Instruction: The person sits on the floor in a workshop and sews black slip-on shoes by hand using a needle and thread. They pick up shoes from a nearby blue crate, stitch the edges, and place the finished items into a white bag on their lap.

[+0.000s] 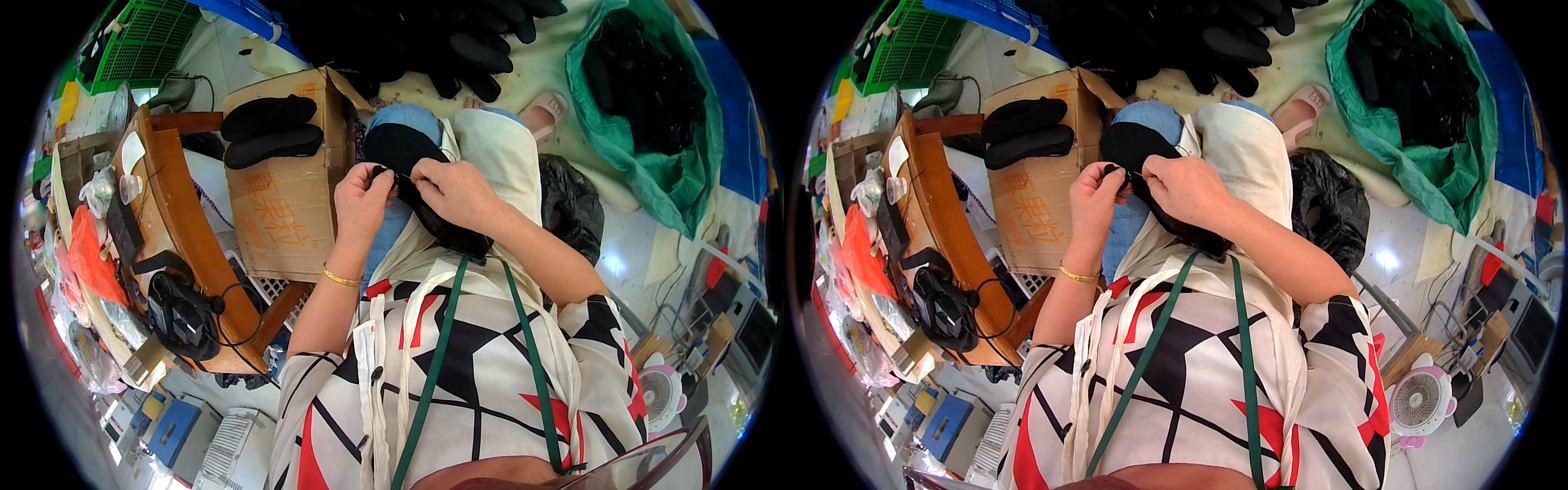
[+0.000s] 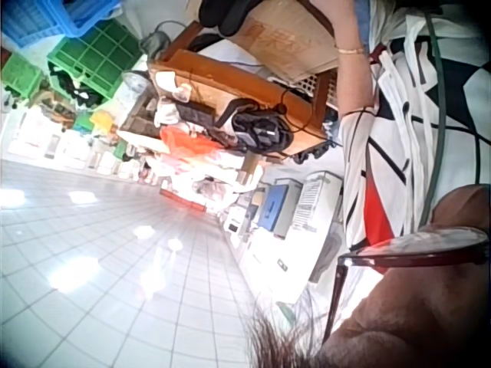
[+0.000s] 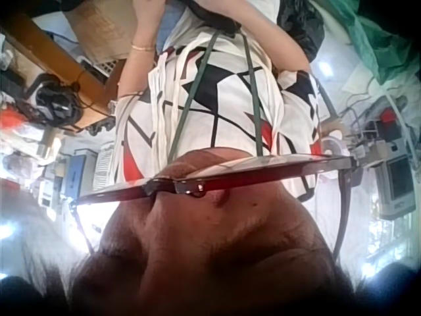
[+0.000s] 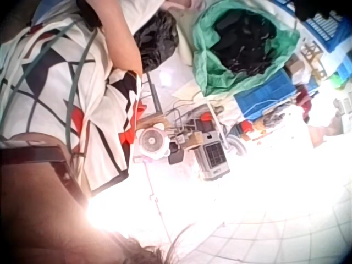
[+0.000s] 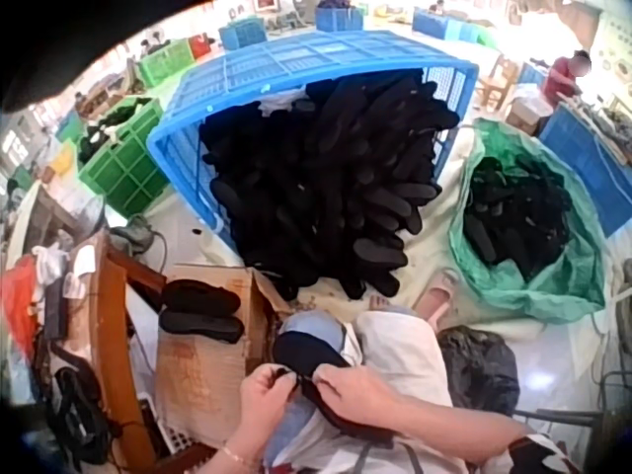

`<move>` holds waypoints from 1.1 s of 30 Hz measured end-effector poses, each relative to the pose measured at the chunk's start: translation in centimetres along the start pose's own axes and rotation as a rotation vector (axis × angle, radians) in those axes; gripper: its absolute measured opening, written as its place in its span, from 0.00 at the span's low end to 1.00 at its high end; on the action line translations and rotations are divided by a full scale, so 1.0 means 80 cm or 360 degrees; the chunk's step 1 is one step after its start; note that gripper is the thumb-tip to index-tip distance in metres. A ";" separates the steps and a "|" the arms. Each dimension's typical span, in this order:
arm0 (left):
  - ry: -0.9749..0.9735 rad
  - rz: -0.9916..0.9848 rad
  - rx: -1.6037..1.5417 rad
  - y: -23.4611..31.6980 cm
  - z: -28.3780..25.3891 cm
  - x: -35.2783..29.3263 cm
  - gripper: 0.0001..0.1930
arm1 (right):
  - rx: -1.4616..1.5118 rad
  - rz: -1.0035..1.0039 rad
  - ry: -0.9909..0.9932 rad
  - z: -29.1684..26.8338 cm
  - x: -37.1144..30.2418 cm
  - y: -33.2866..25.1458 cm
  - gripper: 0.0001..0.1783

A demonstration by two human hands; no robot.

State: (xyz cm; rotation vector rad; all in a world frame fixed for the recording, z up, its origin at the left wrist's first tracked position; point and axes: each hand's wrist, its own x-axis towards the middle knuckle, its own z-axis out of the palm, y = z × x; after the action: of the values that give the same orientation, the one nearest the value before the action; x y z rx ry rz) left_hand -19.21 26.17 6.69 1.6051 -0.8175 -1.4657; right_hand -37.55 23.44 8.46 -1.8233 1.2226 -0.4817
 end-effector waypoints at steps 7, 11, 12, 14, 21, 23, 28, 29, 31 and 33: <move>-0.0095 -0.0173 -0.0080 0.007 -0.006 0.005 0.06 | 0.0154 0.0013 0.0011 0.008 0.000 0.009 0.05; -0.0224 -0.0250 -0.0084 0.013 -0.011 0.011 0.06 | 0.0078 0.0074 0.0003 0.012 0.004 0.005 0.06; -0.0240 -0.0252 -0.0084 0.015 -0.012 0.011 0.06 | 0.0048 0.0055 0.0007 0.012 0.003 0.005 0.06; -0.0269 -0.0256 -0.0098 0.018 -0.014 0.012 0.06 | -0.0012 0.0019 0.0018 0.011 0.003 0.005 0.06; -0.0288 -0.0219 -0.0086 0.019 -0.017 0.012 0.06 | -0.0300 -0.0144 -0.0139 -0.009 0.011 0.003 0.05; -0.0295 -0.0204 -0.0072 0.018 -0.017 0.012 0.06 | -0.0317 -0.0157 -0.0168 -0.012 0.013 0.001 0.05; -0.0309 -0.0206 -0.0047 0.021 -0.017 0.011 0.06 | -0.0186 -0.0171 -0.0086 -0.009 0.012 0.002 0.05; -0.0320 -0.0213 -0.0051 0.020 -0.017 0.012 0.06 | -0.0172 -0.0159 -0.0090 -0.007 0.011 0.004 0.05; -0.0341 -0.0222 -0.0059 0.020 -0.018 0.014 0.06 | -0.0146 -0.0138 -0.0069 -0.003 0.011 0.006 0.05; -0.0364 -0.0271 -0.0097 0.015 -0.021 0.016 0.06 | -0.0121 -0.0131 -0.0041 0.002 0.009 0.007 0.05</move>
State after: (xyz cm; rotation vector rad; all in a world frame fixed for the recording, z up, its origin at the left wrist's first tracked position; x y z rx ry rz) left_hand -17.34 24.76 7.14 1.5098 -0.7686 -1.8031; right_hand -37.42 22.84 7.82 -1.9441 1.1662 -0.4617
